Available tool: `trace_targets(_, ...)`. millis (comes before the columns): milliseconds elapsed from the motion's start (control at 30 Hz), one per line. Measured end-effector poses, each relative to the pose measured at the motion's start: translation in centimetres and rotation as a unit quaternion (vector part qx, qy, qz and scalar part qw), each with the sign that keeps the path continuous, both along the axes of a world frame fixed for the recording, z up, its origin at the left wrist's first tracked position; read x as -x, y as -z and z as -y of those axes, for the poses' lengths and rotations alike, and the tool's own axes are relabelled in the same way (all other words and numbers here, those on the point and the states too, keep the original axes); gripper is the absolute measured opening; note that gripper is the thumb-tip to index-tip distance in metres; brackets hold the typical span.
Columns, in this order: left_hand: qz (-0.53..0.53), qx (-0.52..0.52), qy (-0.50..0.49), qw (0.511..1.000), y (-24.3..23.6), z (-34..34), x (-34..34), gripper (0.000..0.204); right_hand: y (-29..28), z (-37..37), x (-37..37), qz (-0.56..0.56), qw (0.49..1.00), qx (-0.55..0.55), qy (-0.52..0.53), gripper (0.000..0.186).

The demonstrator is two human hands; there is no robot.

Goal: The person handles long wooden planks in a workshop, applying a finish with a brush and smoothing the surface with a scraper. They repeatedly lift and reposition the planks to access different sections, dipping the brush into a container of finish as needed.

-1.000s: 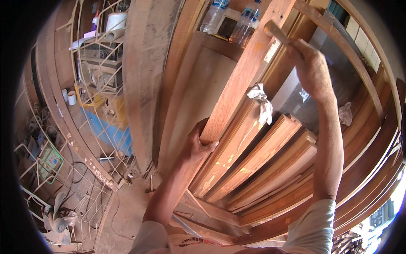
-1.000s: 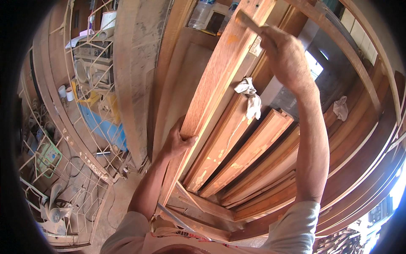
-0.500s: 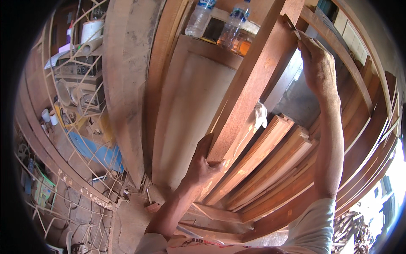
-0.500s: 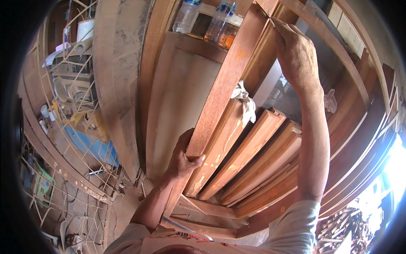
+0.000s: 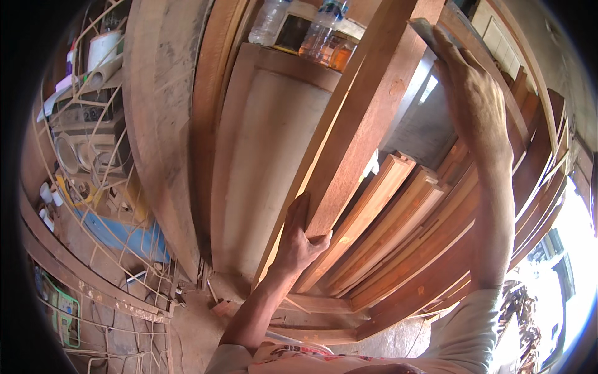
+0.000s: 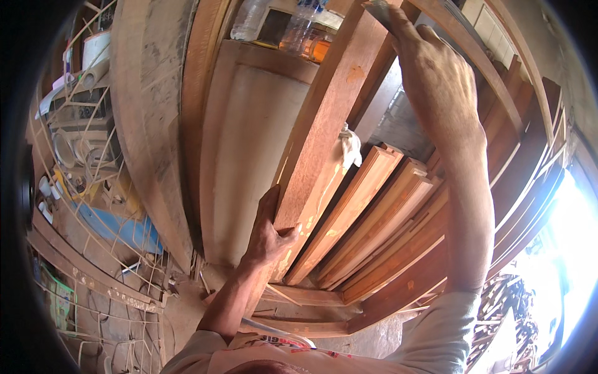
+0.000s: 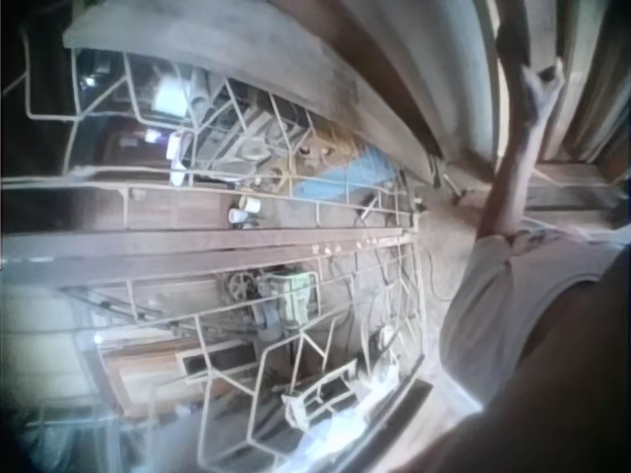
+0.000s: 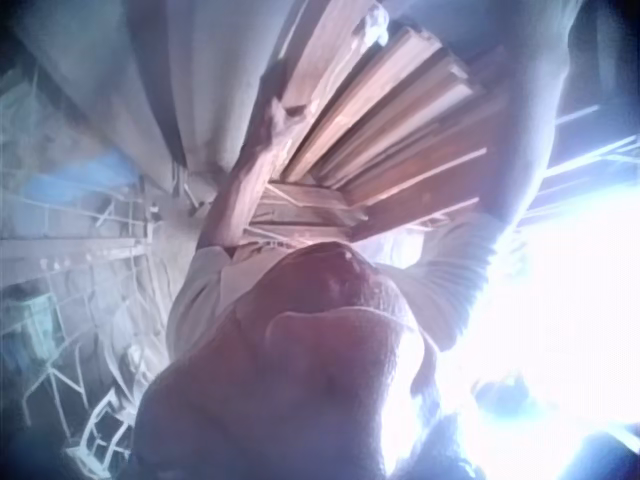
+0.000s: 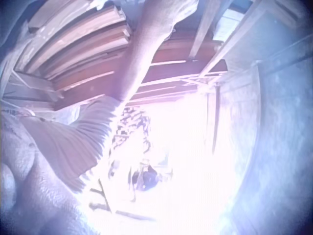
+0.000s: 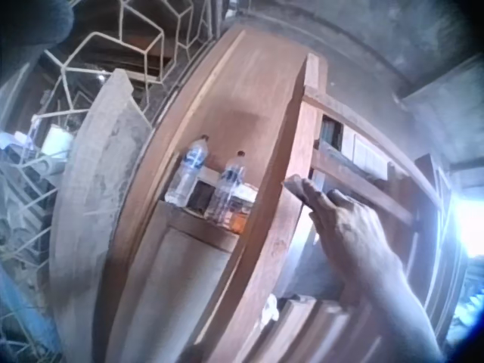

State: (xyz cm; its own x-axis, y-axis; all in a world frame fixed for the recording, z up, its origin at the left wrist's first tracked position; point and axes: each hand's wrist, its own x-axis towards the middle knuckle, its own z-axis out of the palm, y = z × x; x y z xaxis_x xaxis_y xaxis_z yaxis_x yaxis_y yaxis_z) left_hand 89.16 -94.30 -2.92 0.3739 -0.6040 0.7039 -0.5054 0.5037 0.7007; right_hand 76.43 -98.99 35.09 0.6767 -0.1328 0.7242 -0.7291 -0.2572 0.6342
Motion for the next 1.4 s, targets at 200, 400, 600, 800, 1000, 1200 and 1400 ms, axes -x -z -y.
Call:
trace_targets(200,-0.003,-0.011,0.01,1.0,-0.3,-0.2,-0.4,0.098,-0.3,1.5,1.2,-0.02,0.999,0.005,-0.028,0.041)
trace_targets(400,-0.024,-0.013,0.025,0.999,-0.1,-0.3,-0.1,0.098,-1.2,-0.6,0.4,-0.012,0.999,-0.043,-0.017,0.036)
trace_targets(600,-0.015,-0.036,0.037,0.999,-0.1,-0.9,-0.4,0.097,2.2,-1.7,2.3,0.008,0.988,-0.141,-0.063,0.037)
trace_targets(800,-0.011,-0.025,0.039,0.999,-0.4,-1.1,-0.1,0.096,7.9,-0.8,2.7,-0.014,0.988,-0.139,-0.064,0.038)
trace_targets(1000,-0.02,-0.006,0.026,0.999,0.1,-0.3,-0.3,0.091,7.7,-2.8,2.8,-0.028,0.989,-0.112,-0.088,0.038)
trace_targets(1200,0.01,-0.002,0.013,1.0,-0.5,0.3,-0.5,0.085,7.4,-3.3,3.4,-0.031,0.975,-0.217,-0.049,0.038)
trace_targets(1400,0.025,-0.019,0.052,0.998,-0.3,-0.2,-1.8,0.078,16.3,-5.5,9.7,0.107,0.901,-0.411,-0.091,0.041)
